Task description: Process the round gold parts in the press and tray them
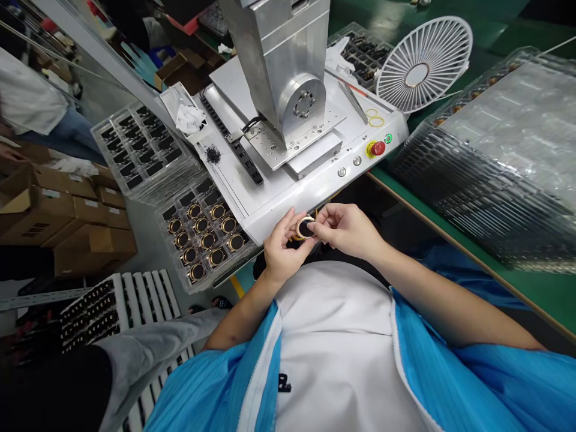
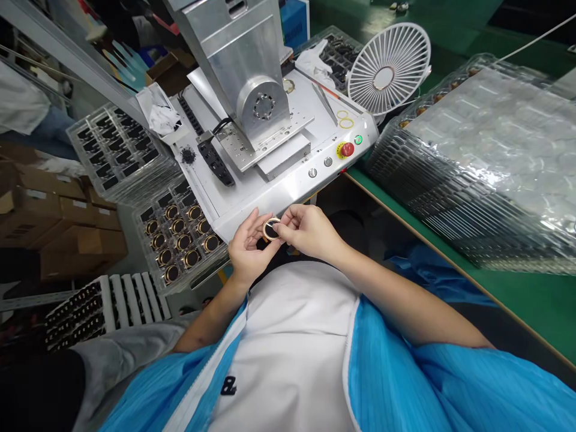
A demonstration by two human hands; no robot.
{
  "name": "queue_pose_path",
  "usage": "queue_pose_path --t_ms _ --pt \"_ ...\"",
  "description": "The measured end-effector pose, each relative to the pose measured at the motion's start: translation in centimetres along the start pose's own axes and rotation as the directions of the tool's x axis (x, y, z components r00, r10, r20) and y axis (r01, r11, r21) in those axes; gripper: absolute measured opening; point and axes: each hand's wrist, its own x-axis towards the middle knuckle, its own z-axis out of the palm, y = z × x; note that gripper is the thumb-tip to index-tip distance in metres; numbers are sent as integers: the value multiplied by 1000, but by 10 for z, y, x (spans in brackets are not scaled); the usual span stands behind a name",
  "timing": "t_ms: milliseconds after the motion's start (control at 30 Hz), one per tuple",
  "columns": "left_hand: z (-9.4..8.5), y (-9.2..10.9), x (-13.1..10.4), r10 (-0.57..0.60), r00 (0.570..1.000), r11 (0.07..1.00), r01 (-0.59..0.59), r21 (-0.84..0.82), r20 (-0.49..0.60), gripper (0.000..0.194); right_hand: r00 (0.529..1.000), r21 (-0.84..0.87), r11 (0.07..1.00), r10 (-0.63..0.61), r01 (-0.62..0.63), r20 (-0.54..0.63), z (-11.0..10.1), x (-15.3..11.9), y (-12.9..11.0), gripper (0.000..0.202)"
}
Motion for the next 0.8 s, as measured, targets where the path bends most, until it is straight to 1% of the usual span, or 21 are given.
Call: queue_pose_path --t_ms 67,133,200,267,300,333,367,400,433,467,500,533,567,600,633,667,700,733,767,800 --pt "0 0 -1 4 1000 1000 -4 4 -10 76 1000 -11 1000 -6 6 -8 1 2 2 25" --pt "1 0 -1 11 1000 1000 -11 4 -27 74 998 -4 999 -36 36 -44 3 4 5 26" --pt "2 0 -1 23 999 1000 -24 -10 -31 73 999 29 999 -38 39 -32 3 5 8 27" --pt "4 0 -1 45 999 999 -44 -30 3 75 999 82 997 -7 3 49 -1 1 9 30" --pt "4 0 -1 56 998 998 -55 -35 33 77 997 105 994 -3 -5 72 -7 -2 8 32" --pt "4 -1 -1 64 996 998 -61 -34 67 78 998 121 993 -18 11 53 -16 -7 6 34" --pt "4 -3 0 66 993 998 -64 -28 100 78 999 119 992 -48 50 -19 -28 -14 4 36" --pt "3 -5 1 60 990 998 -58 -19 124 76 986 91 991 -85 99 -140 -45 -22 2 39" --pt "3 -7 3 43 989 999 -42 -10 140 71 949 36 989 -124 140 -291 -65 -32 0 41" --pt "2 -11 4 20 989 1000 -19 -5 144 66 875 -43 986 -163 161 -456 -90 -43 0 43" --pt "2 -14 6 -5 990 1000 5 -6 138 60 761 -139 979 -203 149 -616 -117 -57 0 44" --pt "1 -18 8 -28 991 1000 29 -9 132 55 612 -238 966 -249 101 -751 -147 -73 3 43" --pt "1 -21 9 -47 991 999 49 -12 127 51 435 -329 944 -305 20 -847 -176 -91 9 41" --pt "2 -25 10 -60 990 998 62 -13 125 48 257 -393 916 -360 -85 -897 -204 -110 17 38" --pt "2 -28 11 -66 989 998 68 -11 130 45 111 -419 887 -404 -194 -908 -230 -131 27 33" --pt "3 -30 12 -66 988 998 68 -6 137 43 10 -405 864 -421 -299 -907 -251 -151 39 28" --pt "4 -33 13 -63 987 998 64 -1 145 40 -66 -355 844 -413 -402 -908 -266 -169 53 23" --pt "6 -35 14 -55 987 998 56 0 154 37 -107 -279 813 -383 -511 -918 -276 -186 68 18" --pt "7 -36 16 -41 986 999 42 -4 164 34 -114 -193 763 -329 -617 -937 -281 -199 83 15" --pt "9 -37 18 -23 984 1000 25 -13 176 31 -98 -122 699 -266 -704 -959 -281 -209 98 13"
